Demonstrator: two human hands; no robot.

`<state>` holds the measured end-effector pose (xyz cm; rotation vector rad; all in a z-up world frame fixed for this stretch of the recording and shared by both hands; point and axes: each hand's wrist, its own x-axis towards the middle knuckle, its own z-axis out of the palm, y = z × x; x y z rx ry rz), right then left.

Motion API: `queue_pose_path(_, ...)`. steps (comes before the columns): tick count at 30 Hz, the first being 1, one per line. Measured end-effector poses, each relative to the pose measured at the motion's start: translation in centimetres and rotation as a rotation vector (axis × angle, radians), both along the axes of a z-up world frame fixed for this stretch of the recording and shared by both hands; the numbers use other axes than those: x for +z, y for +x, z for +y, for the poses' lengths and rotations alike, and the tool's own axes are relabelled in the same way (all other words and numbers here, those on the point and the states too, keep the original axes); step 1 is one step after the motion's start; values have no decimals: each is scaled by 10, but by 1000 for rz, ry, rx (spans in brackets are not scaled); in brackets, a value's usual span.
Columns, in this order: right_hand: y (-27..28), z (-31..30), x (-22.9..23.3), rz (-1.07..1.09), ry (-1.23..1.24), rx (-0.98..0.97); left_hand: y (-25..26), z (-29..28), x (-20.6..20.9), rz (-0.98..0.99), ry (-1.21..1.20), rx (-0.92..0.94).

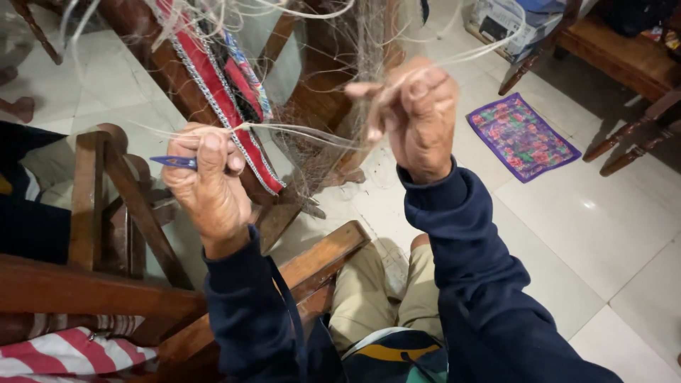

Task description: Repairing a fishing net by tying knots using a shuttle.

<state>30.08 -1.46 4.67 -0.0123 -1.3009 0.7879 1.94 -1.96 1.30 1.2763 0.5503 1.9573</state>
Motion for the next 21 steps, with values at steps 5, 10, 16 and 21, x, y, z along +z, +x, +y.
queue_pose_path(5,5,-12,1,24,-35,-87,11,5,1,53,109,81)
queue_pose_path(10,14,-14,15,-90,152,-362,21,4,10,124,153,83)
queue_pose_path(16,17,-10,21,101,-105,-431,27,-9,21,239,154,75)
queue_pose_path(21,20,3,9,144,-189,-419,23,-14,22,312,185,71)
